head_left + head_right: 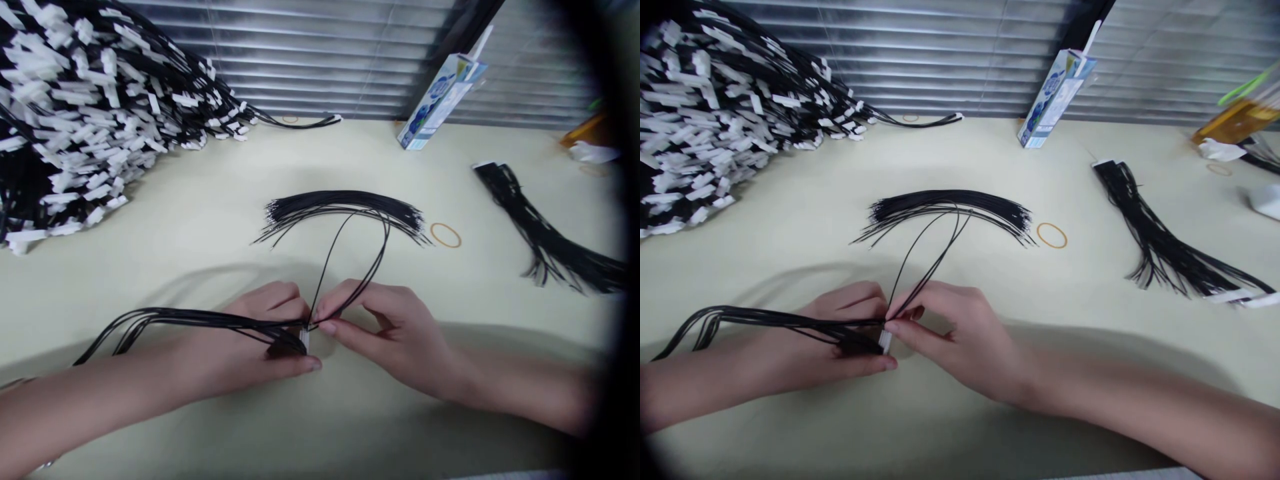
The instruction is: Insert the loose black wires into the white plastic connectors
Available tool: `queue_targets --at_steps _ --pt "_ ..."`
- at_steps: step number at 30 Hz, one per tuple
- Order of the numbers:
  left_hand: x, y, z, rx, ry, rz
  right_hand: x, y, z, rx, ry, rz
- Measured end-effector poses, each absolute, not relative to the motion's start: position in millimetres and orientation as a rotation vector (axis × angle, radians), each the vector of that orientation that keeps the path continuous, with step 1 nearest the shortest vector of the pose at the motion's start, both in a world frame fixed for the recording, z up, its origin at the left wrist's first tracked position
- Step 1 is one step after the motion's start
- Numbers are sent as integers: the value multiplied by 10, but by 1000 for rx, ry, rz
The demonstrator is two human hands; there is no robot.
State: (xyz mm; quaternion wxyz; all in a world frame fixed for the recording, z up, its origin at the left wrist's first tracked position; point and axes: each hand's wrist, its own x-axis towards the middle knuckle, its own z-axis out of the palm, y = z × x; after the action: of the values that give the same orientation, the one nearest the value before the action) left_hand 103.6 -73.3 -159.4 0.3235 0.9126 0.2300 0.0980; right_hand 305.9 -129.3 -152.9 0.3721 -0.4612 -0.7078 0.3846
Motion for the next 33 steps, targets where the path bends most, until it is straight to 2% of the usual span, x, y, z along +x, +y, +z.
queue_targets --at_steps 23,33 --pt "1041 -732 -1616 2388 622 249 2987 -1291 -1489 -1273 -1907 794" --pt "1042 -744 -1610 2400 619 281 3010 -1280 -1513 -1131 -2017 777"
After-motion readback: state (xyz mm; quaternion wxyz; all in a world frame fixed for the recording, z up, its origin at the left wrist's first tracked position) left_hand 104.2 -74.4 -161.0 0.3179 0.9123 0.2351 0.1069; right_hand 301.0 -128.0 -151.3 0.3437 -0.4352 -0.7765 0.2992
